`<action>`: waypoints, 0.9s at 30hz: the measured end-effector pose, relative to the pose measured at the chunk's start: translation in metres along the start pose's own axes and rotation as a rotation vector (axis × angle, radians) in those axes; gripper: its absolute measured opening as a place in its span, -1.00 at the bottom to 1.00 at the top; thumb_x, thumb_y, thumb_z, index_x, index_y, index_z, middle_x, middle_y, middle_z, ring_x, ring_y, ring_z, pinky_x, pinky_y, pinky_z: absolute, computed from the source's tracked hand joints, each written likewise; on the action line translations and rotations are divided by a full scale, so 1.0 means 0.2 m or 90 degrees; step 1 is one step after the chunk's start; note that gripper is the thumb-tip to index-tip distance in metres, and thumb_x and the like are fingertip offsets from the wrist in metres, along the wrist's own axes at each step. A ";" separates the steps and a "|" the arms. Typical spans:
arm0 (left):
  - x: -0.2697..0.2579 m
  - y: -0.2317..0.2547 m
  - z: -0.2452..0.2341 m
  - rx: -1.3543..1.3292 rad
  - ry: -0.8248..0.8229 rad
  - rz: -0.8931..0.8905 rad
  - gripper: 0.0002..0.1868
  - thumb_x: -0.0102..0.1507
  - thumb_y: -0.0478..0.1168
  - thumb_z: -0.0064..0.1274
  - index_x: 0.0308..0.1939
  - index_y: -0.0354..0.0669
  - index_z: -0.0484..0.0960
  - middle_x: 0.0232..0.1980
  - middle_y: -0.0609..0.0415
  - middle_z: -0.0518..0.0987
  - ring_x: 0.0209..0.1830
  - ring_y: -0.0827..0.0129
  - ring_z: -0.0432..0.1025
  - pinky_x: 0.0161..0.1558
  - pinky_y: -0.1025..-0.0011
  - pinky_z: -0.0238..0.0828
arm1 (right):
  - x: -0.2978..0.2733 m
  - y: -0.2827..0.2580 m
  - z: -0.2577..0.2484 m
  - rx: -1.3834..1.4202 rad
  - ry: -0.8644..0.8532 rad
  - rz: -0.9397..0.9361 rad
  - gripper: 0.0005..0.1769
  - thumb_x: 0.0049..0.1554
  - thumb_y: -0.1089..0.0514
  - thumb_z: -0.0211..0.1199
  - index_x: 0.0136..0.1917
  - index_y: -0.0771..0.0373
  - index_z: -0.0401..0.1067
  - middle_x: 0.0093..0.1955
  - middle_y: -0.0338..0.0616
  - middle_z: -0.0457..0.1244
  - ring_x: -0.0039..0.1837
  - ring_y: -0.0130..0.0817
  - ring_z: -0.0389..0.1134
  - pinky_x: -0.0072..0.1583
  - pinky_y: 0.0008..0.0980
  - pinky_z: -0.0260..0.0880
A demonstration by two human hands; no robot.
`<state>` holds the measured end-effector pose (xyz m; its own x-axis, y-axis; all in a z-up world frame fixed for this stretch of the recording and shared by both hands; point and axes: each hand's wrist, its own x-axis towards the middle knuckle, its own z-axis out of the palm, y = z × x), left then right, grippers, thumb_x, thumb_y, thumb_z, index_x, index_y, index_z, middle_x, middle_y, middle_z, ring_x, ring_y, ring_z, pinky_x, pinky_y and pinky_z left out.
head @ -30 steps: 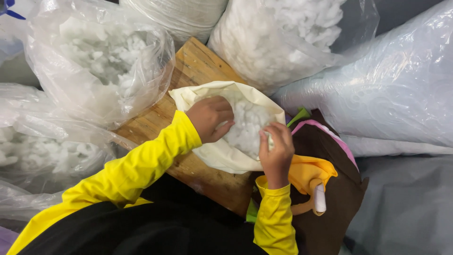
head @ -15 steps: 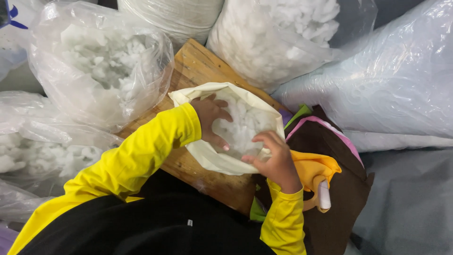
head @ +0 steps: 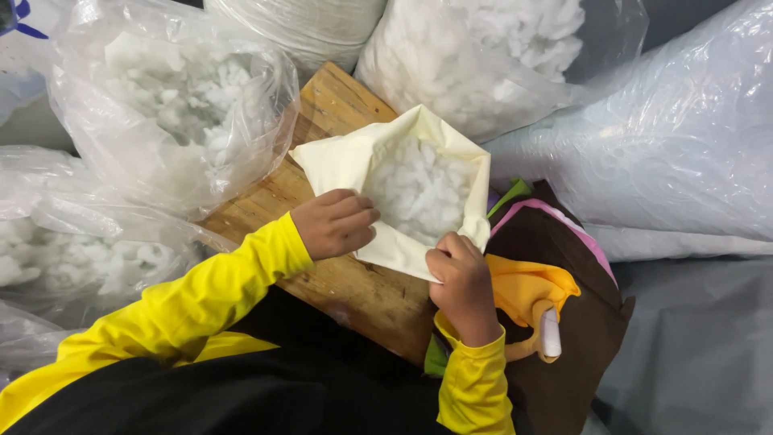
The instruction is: Stuffing a white pillowcase with polyester fiberfill from large storage bags at an upholstery station.
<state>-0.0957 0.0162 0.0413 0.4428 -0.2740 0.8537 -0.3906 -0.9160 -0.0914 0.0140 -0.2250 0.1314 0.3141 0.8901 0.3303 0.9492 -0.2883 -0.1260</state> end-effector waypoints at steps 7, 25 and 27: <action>-0.01 -0.02 -0.10 -0.132 -0.181 -0.050 -0.46 0.02 0.26 0.08 -0.27 -0.13 0.57 -0.02 -0.10 0.50 0.10 -0.01 0.41 0.05 0.03 0.35 | 0.08 -0.11 -0.06 0.121 -0.183 0.046 -0.80 -0.10 0.15 0.29 -0.16 0.07 0.37 -0.17 -0.23 0.20 -0.06 -0.07 0.35 -0.06 -0.11 0.36; 0.14 -0.03 0.29 -0.080 -0.327 -0.207 -0.61 0.27 -0.01 -0.01 0.15 0.03 0.47 0.45 -0.02 0.34 0.48 -0.06 0.23 0.28 -0.04 0.27 | 0.05 0.16 0.08 0.071 0.075 0.080 -0.75 0.20 0.16 0.27 0.17 0.16 0.49 0.05 -0.10 0.36 0.15 -0.02 0.41 0.22 -0.09 0.40; 0.04 -0.02 0.42 0.007 -0.493 -0.189 -0.56 0.26 0.01 0.12 0.22 0.15 0.51 0.51 0.03 0.31 0.56 -0.08 0.10 0.38 -0.31 0.02 | 0.03 0.17 0.15 0.046 -0.027 0.078 -0.61 0.20 0.08 0.28 0.30 0.11 0.48 0.28 0.08 0.29 0.35 0.14 0.32 0.30 0.12 0.35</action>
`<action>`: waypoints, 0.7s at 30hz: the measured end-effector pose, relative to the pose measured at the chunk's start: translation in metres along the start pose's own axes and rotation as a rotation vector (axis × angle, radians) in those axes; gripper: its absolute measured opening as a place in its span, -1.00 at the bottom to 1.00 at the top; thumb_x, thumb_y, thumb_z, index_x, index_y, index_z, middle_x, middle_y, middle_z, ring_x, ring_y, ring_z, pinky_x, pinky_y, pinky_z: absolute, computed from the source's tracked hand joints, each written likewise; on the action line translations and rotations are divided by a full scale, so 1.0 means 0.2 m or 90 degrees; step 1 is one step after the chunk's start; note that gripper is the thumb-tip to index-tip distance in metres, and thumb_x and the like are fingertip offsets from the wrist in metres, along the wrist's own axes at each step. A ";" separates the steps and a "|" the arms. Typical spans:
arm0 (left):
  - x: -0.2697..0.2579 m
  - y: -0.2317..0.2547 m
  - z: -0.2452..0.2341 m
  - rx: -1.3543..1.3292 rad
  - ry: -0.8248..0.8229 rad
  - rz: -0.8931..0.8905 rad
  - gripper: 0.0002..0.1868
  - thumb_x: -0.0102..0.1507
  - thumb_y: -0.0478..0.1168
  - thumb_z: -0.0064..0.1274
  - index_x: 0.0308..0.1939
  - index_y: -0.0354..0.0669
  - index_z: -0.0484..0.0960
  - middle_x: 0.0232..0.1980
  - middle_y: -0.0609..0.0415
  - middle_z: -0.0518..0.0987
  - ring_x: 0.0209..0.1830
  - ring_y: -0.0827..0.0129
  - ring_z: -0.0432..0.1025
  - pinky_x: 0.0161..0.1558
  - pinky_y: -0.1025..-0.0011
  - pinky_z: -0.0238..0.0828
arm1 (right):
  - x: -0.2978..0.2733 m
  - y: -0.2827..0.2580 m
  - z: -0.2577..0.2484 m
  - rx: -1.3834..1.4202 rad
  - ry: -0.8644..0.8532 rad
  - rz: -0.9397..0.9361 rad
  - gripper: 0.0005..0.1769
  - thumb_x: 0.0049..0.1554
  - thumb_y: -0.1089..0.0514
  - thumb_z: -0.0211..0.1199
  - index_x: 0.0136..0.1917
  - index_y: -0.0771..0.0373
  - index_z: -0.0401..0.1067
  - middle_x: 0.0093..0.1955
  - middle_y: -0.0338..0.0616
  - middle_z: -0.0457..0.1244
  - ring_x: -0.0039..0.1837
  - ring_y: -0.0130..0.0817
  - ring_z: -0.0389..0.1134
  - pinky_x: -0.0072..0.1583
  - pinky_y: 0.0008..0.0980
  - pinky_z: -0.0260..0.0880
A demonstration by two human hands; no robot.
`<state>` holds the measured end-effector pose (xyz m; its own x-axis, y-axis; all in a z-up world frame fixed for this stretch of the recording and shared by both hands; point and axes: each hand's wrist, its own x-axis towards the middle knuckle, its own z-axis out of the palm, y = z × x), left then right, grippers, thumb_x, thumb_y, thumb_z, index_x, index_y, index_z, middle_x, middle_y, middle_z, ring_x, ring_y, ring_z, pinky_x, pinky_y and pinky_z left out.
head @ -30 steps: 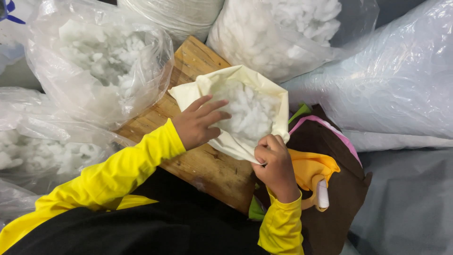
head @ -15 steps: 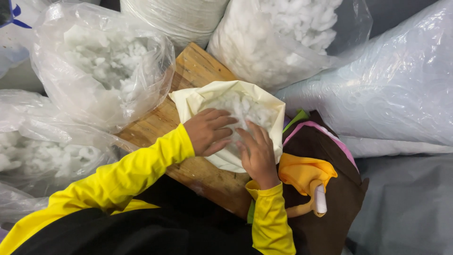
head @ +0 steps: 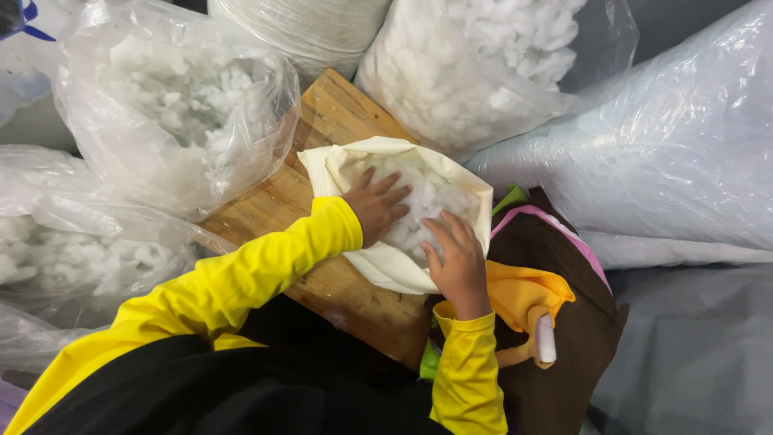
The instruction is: Stuffing a white pillowcase with polyester fiberfill from large storage bags at an upholstery station.
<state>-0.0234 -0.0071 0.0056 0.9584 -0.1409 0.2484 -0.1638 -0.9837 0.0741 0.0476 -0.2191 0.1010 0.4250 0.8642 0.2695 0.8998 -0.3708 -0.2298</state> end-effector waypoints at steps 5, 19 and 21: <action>-0.23 0.03 -0.32 -0.132 0.277 0.080 -0.70 0.27 -0.18 -0.12 0.07 0.01 0.55 0.39 -0.02 0.42 0.55 -0.04 0.17 0.44 -0.28 -0.05 | 0.00 -0.10 -0.12 -0.016 0.168 -0.032 -0.71 0.21 0.19 0.31 0.22 0.20 0.52 0.22 0.03 0.32 0.29 0.07 0.36 0.29 0.05 0.37; -1.89 -0.76 -0.35 -0.039 -0.140 -0.637 -0.81 0.18 -0.27 -0.12 -0.34 -0.20 0.63 -0.24 -0.11 0.58 -0.29 -0.15 0.56 -0.31 0.00 0.54 | 0.08 -1.10 0.10 0.302 0.210 -0.247 -0.88 0.27 0.33 0.13 -0.05 0.42 0.47 -0.06 0.06 0.39 0.01 -0.02 0.43 0.14 -0.16 0.50; -2.04 -0.89 -0.22 -0.082 -0.377 -0.839 -0.74 0.28 -0.12 0.15 -0.16 -0.22 0.79 -0.30 -0.20 0.72 -0.21 -0.07 0.67 -0.20 0.00 0.58 | 0.12 -1.23 0.24 0.388 0.221 -0.291 -0.90 0.14 0.36 0.30 -0.04 0.30 0.57 -0.11 -0.08 0.42 -0.11 -0.02 0.47 0.01 -0.12 0.54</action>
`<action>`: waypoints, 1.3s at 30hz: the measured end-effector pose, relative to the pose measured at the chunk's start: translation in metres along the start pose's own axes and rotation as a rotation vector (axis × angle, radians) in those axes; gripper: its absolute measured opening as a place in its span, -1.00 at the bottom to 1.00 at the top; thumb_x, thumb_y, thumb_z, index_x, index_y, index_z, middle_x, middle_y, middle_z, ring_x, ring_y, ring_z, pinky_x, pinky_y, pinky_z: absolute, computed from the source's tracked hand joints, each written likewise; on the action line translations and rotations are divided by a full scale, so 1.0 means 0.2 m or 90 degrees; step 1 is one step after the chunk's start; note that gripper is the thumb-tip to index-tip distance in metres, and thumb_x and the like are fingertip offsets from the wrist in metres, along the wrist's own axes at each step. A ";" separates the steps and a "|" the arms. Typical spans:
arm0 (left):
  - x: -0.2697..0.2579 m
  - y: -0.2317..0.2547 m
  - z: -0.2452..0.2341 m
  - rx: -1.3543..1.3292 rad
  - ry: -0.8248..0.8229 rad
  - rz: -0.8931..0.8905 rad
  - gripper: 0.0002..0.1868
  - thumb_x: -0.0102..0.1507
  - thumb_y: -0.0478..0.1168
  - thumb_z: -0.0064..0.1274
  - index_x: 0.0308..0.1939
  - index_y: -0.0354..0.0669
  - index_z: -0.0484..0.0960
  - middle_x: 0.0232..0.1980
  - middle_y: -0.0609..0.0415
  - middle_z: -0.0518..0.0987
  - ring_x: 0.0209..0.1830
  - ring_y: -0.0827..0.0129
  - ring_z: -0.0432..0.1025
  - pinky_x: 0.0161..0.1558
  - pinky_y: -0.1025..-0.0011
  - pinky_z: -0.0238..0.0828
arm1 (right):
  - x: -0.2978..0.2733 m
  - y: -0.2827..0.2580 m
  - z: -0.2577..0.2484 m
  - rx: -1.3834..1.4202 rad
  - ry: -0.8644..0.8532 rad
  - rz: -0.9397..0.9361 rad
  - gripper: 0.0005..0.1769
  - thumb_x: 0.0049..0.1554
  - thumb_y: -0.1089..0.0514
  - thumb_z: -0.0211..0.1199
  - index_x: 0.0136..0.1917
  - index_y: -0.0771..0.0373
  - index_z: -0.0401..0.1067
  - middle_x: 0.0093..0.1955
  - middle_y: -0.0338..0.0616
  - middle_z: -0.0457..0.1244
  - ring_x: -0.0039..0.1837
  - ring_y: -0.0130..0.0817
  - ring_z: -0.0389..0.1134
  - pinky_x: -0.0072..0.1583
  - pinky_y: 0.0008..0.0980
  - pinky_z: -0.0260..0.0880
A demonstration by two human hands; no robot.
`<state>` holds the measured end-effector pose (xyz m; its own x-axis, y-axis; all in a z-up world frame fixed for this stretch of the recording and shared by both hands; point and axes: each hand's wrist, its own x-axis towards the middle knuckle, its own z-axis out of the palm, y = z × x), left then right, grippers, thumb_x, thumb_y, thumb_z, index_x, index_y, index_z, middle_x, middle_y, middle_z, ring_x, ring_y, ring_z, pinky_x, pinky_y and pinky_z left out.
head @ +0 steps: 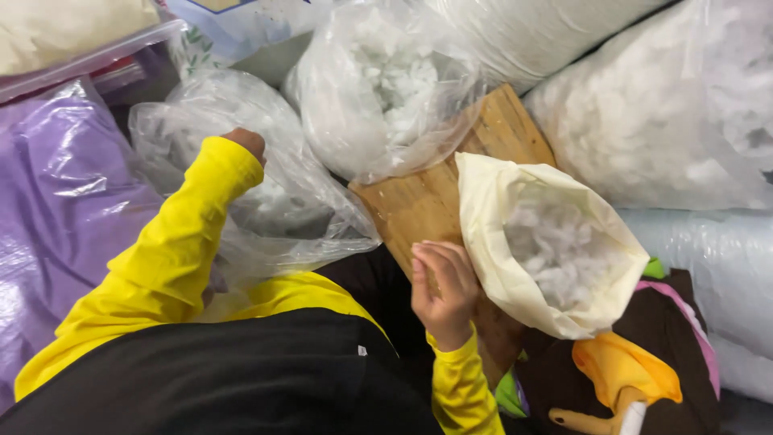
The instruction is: Stuffing a white pillowcase with polyester fiberfill from large storage bags at an upholstery station.
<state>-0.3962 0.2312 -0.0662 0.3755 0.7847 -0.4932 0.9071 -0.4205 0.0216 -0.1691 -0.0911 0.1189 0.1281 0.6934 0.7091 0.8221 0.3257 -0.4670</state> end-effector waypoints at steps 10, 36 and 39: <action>-0.19 0.03 -0.07 0.003 0.038 0.186 0.13 0.24 -0.30 0.23 0.68 0.35 -0.21 0.64 -0.20 0.06 0.60 -0.28 0.02 0.32 -0.28 0.26 | -0.05 -0.06 0.77 0.197 -0.515 0.213 -0.58 0.29 0.31 0.08 0.41 0.27 0.35 0.23 0.34 0.29 0.33 0.38 0.31 0.30 0.18 0.37; 0.96 -0.01 1.17 -0.161 -0.087 -0.023 -0.52 0.26 -0.08 -0.05 0.28 0.06 0.56 0.31 -0.11 0.49 0.27 -0.13 0.48 0.19 -0.07 0.49 | -0.18 0.22 1.01 0.148 -0.363 0.375 -0.53 0.29 0.15 0.13 0.46 0.09 0.37 0.32 0.01 0.35 0.37 -0.02 0.35 0.33 -0.15 0.40; 0.84 0.02 0.89 -0.086 -0.139 0.035 -0.44 0.11 0.05 0.10 0.18 0.00 0.65 0.21 -0.08 0.59 0.23 -0.04 0.52 0.15 -0.01 0.52 | -0.07 0.14 0.90 0.134 -0.386 0.437 -0.34 0.23 0.07 0.23 0.54 0.26 0.20 0.38 0.36 0.24 0.40 0.18 0.29 0.36 0.02 0.42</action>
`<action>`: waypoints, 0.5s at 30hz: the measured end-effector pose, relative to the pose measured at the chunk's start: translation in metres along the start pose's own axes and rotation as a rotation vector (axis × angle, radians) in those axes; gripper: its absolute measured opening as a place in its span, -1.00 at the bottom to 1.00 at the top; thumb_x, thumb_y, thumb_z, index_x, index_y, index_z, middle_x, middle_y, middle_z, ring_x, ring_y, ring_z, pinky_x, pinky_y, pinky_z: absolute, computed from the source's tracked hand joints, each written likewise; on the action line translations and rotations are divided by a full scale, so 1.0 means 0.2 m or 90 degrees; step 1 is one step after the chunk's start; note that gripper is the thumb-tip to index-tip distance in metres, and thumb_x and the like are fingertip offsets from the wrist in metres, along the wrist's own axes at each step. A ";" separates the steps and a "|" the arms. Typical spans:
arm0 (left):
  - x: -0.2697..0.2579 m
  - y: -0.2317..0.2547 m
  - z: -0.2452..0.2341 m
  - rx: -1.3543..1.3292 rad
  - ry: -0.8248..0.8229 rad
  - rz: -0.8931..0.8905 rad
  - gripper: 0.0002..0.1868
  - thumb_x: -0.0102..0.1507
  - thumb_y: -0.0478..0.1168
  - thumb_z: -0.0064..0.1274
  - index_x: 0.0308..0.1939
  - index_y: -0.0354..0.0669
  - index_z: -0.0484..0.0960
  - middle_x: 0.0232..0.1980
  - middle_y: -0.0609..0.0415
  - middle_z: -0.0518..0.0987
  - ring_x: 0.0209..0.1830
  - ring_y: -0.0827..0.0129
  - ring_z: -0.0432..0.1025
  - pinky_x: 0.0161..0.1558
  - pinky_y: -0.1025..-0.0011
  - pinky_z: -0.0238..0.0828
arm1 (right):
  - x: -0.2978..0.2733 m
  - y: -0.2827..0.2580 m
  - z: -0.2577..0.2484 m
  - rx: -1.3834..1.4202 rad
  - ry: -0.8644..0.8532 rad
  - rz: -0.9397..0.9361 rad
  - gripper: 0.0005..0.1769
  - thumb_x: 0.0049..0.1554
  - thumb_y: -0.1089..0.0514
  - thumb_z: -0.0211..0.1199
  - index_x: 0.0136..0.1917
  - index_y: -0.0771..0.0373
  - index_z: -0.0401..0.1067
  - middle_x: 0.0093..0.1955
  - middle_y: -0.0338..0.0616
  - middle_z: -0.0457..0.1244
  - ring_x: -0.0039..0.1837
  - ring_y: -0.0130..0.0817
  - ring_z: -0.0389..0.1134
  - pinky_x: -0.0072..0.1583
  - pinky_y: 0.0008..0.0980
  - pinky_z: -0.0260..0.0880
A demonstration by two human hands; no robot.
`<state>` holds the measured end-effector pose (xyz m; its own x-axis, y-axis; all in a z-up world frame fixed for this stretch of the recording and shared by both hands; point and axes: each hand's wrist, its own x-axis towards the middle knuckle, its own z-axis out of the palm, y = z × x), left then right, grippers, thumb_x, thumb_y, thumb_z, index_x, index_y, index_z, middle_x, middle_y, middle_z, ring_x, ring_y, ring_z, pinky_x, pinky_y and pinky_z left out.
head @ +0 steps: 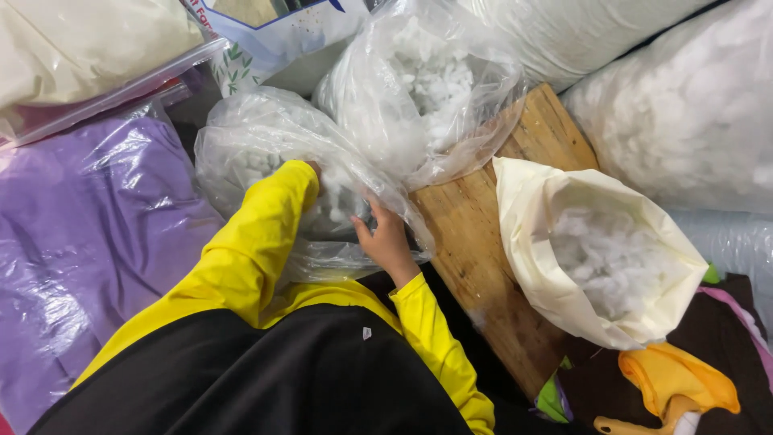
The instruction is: Stuffing a white pillowcase with polyester fiberfill from large storage bags at an upholstery station.
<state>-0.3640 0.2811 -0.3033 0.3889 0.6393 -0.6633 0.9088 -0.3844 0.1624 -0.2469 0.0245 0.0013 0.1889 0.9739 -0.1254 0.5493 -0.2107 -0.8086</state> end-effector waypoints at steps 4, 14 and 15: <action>-0.47 0.16 -0.31 0.080 -0.058 0.049 -0.33 -0.04 0.17 0.25 0.08 -0.05 0.73 0.10 -0.05 0.70 0.19 0.05 0.56 0.12 0.04 0.55 | -0.05 -0.05 -0.04 0.116 -0.026 0.026 0.08 0.02 -0.10 0.48 0.59 0.37 0.03 0.52 0.52 0.03 0.55 0.42 0.03 0.44 0.00 0.30; -1.16 0.28 -0.54 -0.535 -0.049 0.517 -0.56 -0.05 -0.25 0.34 -0.09 -0.28 0.76 -0.17 -0.21 0.72 -0.10 0.06 0.57 0.13 0.02 0.48 | -0.10 -0.12 0.04 0.391 0.099 -0.318 -0.03 -0.08 0.12 0.63 0.41 0.32 0.11 0.30 -0.01 0.20 0.37 -0.31 0.21 0.30 -0.22 0.39; -1.13 0.29 -0.51 -0.599 -0.055 0.590 -0.63 -0.04 -0.27 0.34 -0.15 -0.29 0.77 -0.21 -0.17 0.73 -0.15 0.22 0.55 0.10 0.08 0.49 | -0.11 -0.18 0.02 0.389 0.139 -0.352 -0.05 -0.09 0.12 0.64 0.39 0.30 0.11 0.27 -0.03 0.21 0.34 -0.39 0.19 0.33 -0.23 0.33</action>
<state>-0.3844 0.1824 -0.0703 0.9396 0.3348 -0.0711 0.0841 -0.0246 0.9962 -0.2732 0.0108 0.0308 0.2105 0.8719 0.4422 0.0844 0.4344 -0.8968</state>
